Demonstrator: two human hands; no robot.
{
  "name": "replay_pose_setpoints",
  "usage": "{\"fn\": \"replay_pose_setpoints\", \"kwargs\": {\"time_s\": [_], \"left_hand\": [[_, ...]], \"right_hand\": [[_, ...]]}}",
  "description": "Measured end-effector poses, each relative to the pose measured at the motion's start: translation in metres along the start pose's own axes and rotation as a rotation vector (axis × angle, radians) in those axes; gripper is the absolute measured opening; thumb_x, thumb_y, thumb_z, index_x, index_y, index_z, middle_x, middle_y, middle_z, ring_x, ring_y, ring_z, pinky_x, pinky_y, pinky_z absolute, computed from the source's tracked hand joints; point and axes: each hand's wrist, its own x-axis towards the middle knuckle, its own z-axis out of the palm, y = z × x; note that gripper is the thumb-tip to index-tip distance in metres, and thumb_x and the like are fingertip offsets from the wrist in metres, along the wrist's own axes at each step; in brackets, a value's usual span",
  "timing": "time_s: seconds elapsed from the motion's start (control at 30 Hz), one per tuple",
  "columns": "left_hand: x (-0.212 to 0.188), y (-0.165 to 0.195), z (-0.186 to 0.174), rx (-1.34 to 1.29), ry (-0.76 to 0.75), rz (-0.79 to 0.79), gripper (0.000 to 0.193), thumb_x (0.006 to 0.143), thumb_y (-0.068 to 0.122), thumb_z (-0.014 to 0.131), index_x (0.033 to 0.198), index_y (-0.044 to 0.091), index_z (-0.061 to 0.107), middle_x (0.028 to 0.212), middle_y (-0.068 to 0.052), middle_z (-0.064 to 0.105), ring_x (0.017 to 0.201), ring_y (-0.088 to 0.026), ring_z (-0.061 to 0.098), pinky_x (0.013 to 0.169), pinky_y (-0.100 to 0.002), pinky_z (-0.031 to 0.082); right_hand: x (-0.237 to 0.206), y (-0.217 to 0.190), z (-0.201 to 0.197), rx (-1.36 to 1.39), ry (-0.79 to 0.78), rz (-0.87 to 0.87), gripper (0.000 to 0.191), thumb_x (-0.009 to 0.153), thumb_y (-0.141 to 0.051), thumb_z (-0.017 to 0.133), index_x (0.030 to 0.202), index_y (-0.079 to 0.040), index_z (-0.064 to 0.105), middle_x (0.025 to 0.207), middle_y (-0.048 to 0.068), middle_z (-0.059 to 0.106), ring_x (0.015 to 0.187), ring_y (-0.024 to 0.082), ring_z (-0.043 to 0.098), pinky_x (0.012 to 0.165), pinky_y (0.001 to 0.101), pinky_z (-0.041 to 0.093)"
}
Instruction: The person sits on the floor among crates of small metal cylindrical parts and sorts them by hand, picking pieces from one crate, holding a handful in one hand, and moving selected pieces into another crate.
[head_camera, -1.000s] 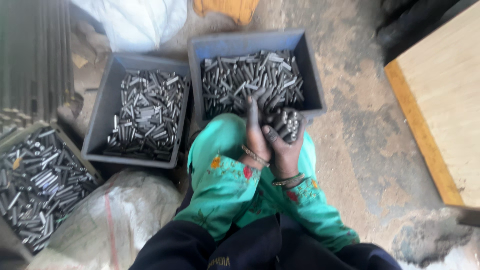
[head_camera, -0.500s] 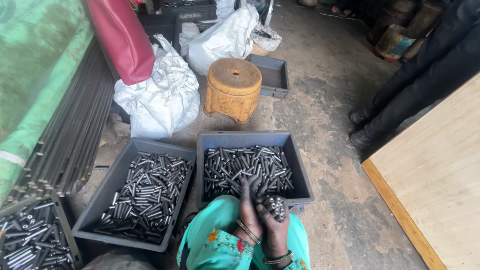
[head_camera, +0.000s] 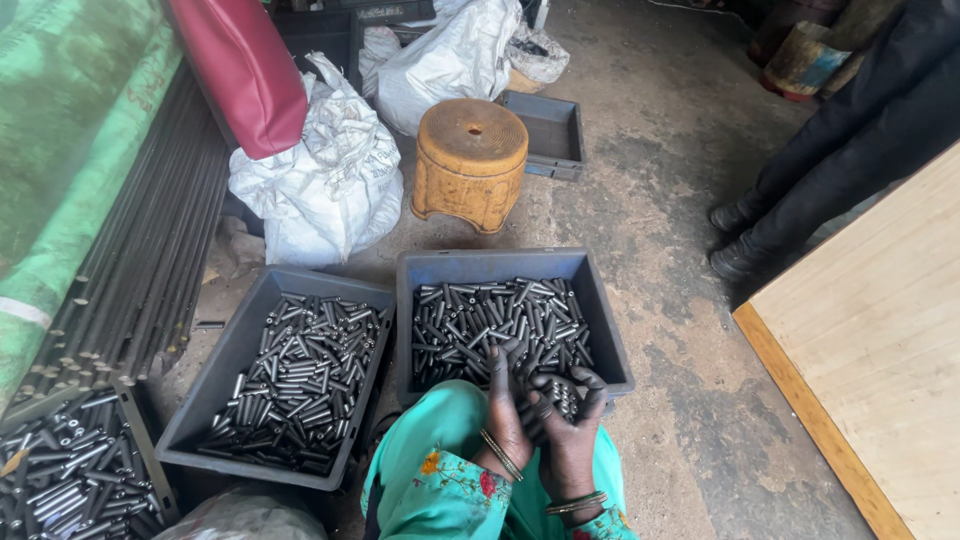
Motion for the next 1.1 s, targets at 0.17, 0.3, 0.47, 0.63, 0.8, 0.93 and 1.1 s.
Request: {"fn": "replay_pose_setpoints", "kwargs": {"time_s": [0.17,0.3,0.47,0.63,0.8,0.93,1.1], "left_hand": [[0.008,-0.009,-0.007,-0.049,-0.039,0.082,0.066,0.100,0.063,0.052,0.138,0.009,0.053,0.126,-0.005,0.057,0.095,-0.015,0.051,0.085,-0.033,0.049],[0.008,-0.015,-0.012,0.033,-0.035,0.104,0.068,0.093,0.062,0.053,0.135,0.009,0.054,0.127,-0.004,0.060,0.112,-0.016,0.058,0.099,-0.034,0.049],[0.010,-0.020,-0.010,0.058,-0.069,0.077,0.065,0.092,0.061,0.056,0.137,0.015,0.053,0.129,-0.003,0.054,0.119,-0.018,0.051,0.103,-0.038,0.043],[0.046,-0.006,-0.017,0.130,-0.022,-0.045,0.055,0.089,0.048,0.065,0.138,0.026,0.053,0.133,0.004,0.054,0.120,-0.020,0.050,0.099,-0.038,0.040],[0.098,0.025,-0.060,0.140,-0.053,0.007,0.048,0.091,0.032,0.067,0.136,0.024,0.054,0.122,0.000,0.068,0.100,-0.017,0.062,0.084,-0.035,0.048],[0.112,0.042,-0.093,-0.061,-0.004,-0.122,0.033,0.100,0.034,0.067,0.129,0.019,0.061,0.118,-0.001,0.065,0.100,-0.016,0.062,0.082,-0.032,0.052],[0.097,0.056,-0.097,0.062,0.064,-0.146,0.037,0.088,0.032,0.075,0.120,0.019,0.061,0.119,0.002,0.062,0.108,-0.020,0.066,0.085,-0.035,0.051]], "right_hand": [[-0.007,0.009,0.003,-0.142,0.043,-0.098,0.077,0.073,0.004,0.080,0.136,-0.014,0.041,0.121,0.008,0.054,0.107,0.017,0.058,0.088,0.0312,0.054],[-0.007,0.015,0.000,-0.163,0.090,-0.109,0.075,0.076,0.001,0.079,0.138,-0.014,0.040,0.120,0.010,0.054,0.106,0.018,0.058,0.087,0.0311,0.054],[0.015,0.024,-0.028,0.049,0.185,0.014,0.055,0.082,0.000,0.072,0.127,-0.016,0.045,0.105,0.013,0.061,0.090,0.025,0.063,0.078,0.0395,0.055],[0.060,0.020,-0.105,0.414,0.082,0.327,0.011,0.093,0.000,0.070,0.098,-0.003,0.060,0.090,0.013,0.068,0.086,0.027,0.068,0.082,0.0468,0.058],[0.052,-0.008,-0.153,0.503,0.152,0.301,0.011,0.092,0.000,0.063,0.102,-0.003,0.062,0.098,0.012,0.070,0.095,0.027,0.071,0.091,0.0481,0.061],[0.019,-0.047,-0.139,0.251,0.297,0.007,0.057,0.086,0.007,0.058,0.132,-0.020,0.039,0.098,0.013,0.068,0.087,0.029,0.069,0.078,0.0511,0.061],[-0.013,-0.095,-0.115,-0.246,0.192,-0.485,0.072,0.092,0.012,0.069,0.144,-0.018,0.029,0.104,0.014,0.061,0.080,0.022,0.063,0.069,0.0339,0.055]]}}
